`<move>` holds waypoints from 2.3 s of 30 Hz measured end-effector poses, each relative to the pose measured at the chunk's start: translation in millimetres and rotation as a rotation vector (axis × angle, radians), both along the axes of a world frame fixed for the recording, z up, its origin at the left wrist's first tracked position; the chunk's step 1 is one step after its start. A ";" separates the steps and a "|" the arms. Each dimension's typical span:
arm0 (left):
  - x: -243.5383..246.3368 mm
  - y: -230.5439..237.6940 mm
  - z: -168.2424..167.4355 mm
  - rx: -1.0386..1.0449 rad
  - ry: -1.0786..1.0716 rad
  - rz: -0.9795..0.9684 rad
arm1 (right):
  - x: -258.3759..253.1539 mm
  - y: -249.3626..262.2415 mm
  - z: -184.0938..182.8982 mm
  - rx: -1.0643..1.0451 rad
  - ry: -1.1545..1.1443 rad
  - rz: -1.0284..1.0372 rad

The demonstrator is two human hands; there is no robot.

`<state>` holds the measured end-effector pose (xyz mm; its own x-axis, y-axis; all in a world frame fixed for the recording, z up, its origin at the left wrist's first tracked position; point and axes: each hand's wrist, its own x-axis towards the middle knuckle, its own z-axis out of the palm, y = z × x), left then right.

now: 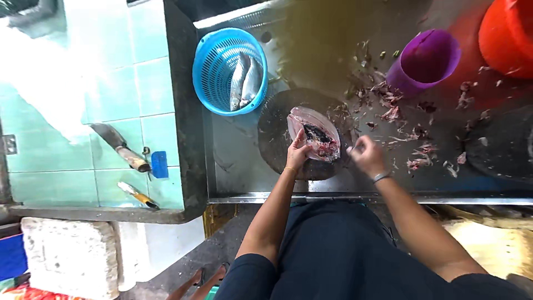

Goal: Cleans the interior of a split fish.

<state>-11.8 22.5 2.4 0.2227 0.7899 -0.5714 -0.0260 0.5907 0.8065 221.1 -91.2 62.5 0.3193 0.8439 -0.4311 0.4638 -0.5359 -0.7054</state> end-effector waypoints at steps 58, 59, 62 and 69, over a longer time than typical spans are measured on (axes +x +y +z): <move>19.3 -18.1 1.8 -0.048 -0.007 0.315 | -62.4 3.5 13.6 -0.099 -0.286 0.290; 20.4 -17.7 1.6 -0.050 -0.004 0.316 | -66.4 8.1 13.6 -0.122 -0.271 0.290; 20.7 -19.9 1.6 -0.051 0.029 0.312 | -74.8 13.0 5.5 -0.070 -0.262 0.320; 17.2 -10.5 5.3 -0.011 0.118 0.216 | -62.0 38.4 19.8 -0.187 -0.247 0.360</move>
<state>5.4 12.1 7.7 -0.0195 0.8056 -0.5921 -0.0584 0.5903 0.8050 159.2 -52.8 82.3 0.1331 0.8348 -0.5342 0.7850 -0.4179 -0.4574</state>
